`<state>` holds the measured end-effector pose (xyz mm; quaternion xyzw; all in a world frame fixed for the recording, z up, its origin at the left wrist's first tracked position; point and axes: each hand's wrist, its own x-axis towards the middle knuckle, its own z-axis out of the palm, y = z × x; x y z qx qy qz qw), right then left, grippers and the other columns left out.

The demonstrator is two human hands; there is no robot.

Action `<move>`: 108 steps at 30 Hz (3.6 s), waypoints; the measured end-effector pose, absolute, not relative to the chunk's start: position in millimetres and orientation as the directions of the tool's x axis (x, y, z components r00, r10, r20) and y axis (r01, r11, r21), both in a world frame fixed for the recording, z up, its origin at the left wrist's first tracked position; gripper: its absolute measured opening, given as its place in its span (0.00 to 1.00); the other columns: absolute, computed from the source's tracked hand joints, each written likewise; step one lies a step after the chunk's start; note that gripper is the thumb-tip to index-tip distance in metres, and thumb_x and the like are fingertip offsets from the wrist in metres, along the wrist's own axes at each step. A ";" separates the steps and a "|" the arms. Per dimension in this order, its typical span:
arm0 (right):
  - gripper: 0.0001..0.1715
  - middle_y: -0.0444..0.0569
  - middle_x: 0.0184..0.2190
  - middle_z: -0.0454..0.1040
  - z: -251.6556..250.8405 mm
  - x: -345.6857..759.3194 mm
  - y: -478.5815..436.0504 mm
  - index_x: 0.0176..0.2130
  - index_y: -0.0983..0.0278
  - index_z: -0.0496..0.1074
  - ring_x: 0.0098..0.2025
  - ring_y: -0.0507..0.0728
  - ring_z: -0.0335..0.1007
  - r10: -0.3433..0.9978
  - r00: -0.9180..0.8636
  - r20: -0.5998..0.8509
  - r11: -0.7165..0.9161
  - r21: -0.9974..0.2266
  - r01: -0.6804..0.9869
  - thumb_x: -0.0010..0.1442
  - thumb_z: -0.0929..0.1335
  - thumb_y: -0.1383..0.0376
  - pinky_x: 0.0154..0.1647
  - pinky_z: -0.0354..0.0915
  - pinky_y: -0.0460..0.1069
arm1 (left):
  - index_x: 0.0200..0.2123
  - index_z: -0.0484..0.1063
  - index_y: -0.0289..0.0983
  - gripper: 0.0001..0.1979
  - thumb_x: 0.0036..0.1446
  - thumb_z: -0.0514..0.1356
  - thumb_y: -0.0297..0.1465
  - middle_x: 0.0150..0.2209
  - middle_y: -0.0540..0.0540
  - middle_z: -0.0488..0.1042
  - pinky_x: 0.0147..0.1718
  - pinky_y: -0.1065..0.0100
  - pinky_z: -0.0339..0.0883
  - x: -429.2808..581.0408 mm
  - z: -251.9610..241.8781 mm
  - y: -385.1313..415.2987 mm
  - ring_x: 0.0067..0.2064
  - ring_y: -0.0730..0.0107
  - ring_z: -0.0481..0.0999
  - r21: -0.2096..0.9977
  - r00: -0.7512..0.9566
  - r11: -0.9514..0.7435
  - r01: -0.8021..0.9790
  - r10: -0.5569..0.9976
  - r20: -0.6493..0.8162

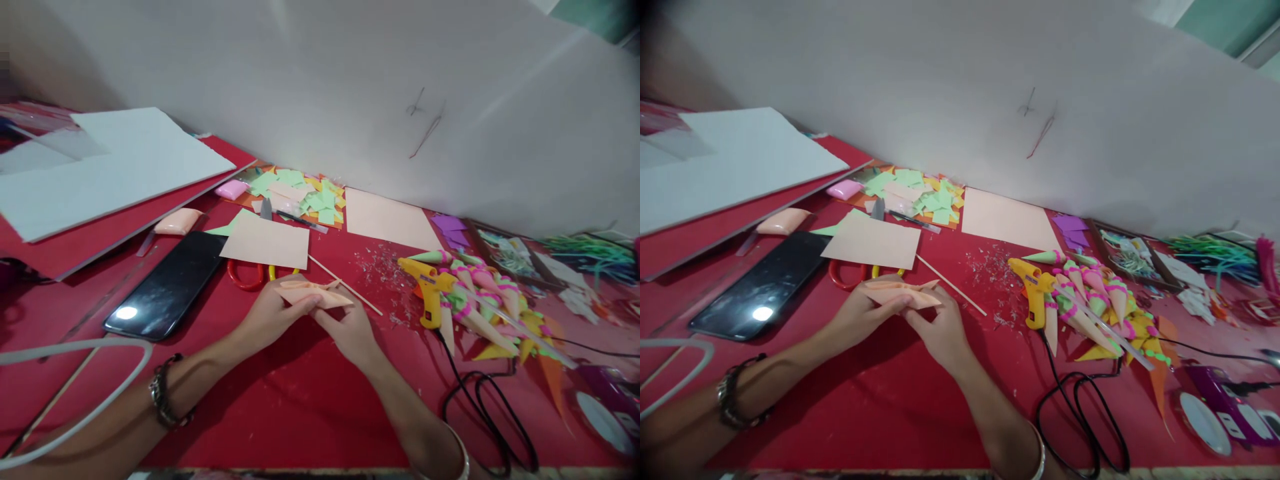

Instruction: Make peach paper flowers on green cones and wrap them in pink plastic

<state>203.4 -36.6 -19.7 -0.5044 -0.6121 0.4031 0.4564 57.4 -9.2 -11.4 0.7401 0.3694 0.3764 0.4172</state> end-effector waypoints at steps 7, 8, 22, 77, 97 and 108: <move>0.08 0.45 0.28 0.69 -13.3 207.1 -34.0 0.29 0.63 0.69 0.33 0.52 0.66 0.992 -0.005 0.128 0.127 -0.978 0.168 0.55 0.63 0.63 0.34 0.62 0.45 | 0.32 0.76 0.36 0.12 0.55 0.53 0.33 0.30 0.49 0.75 0.35 0.72 0.62 59.1 -5.7 -8.4 0.33 0.70 0.70 0.941 0.418 -0.270 0.202 0.893 0.167; 0.08 0.45 0.28 0.69 -12.8 207.7 -33.7 0.29 0.63 0.69 0.32 0.52 0.66 0.992 0.005 0.124 0.121 -0.977 0.173 0.55 0.63 0.63 0.33 0.62 0.45 | 0.34 0.76 0.36 0.12 0.55 0.53 0.33 0.30 0.49 0.76 0.36 0.72 0.62 59.3 -5.0 -8.5 0.34 0.70 0.70 0.946 0.423 -0.263 0.190 0.891 0.163; 0.04 0.41 0.22 0.67 -16.6 206.9 -33.3 0.28 0.63 0.67 0.25 0.49 0.64 0.997 0.036 0.070 0.068 -0.996 0.055 0.51 0.66 0.64 0.28 0.63 0.44 | 0.27 0.73 0.33 0.14 0.54 0.53 0.34 0.27 0.47 0.74 0.31 0.73 0.63 58.9 -8.4 -7.9 0.31 0.69 0.71 0.977 0.370 -0.167 0.129 0.923 0.109; 0.24 0.39 0.15 0.48 -24.1 211.5 -36.7 0.18 0.65 0.55 0.20 0.47 0.46 0.995 -0.102 0.016 0.063 -0.877 0.477 0.59 0.57 0.54 0.19 0.44 0.45 | 0.20 0.60 0.34 0.18 0.58 0.48 0.38 0.19 0.55 0.59 0.21 0.77 0.51 47.3 -17.4 1.8 0.22 0.80 0.59 0.897 0.659 -0.338 0.286 0.748 0.072; 0.17 0.48 0.41 0.68 -3.3 210.8 -40.1 0.44 0.60 0.65 0.44 0.55 0.63 0.893 -0.322 0.315 0.429 -0.811 0.397 0.53 0.64 0.70 0.46 0.60 0.50 | 0.17 0.52 0.36 0.20 0.57 0.46 0.40 0.18 0.55 0.51 0.20 0.75 0.47 45.4 -25.3 0.2 0.21 0.79 0.52 0.948 0.457 -0.195 0.251 0.887 0.062; 0.07 0.43 0.24 0.68 -9.4 210.7 -36.9 0.26 0.64 0.68 0.28 0.51 0.63 0.983 -0.099 0.155 0.179 -0.927 0.328 0.53 0.66 0.63 0.30 0.59 0.46 | 0.17 0.56 0.35 0.19 0.59 0.42 0.33 0.19 0.53 0.60 0.26 0.74 0.55 47.4 -17.3 -6.3 0.23 0.77 0.60 0.949 0.670 -0.212 0.233 0.743 0.002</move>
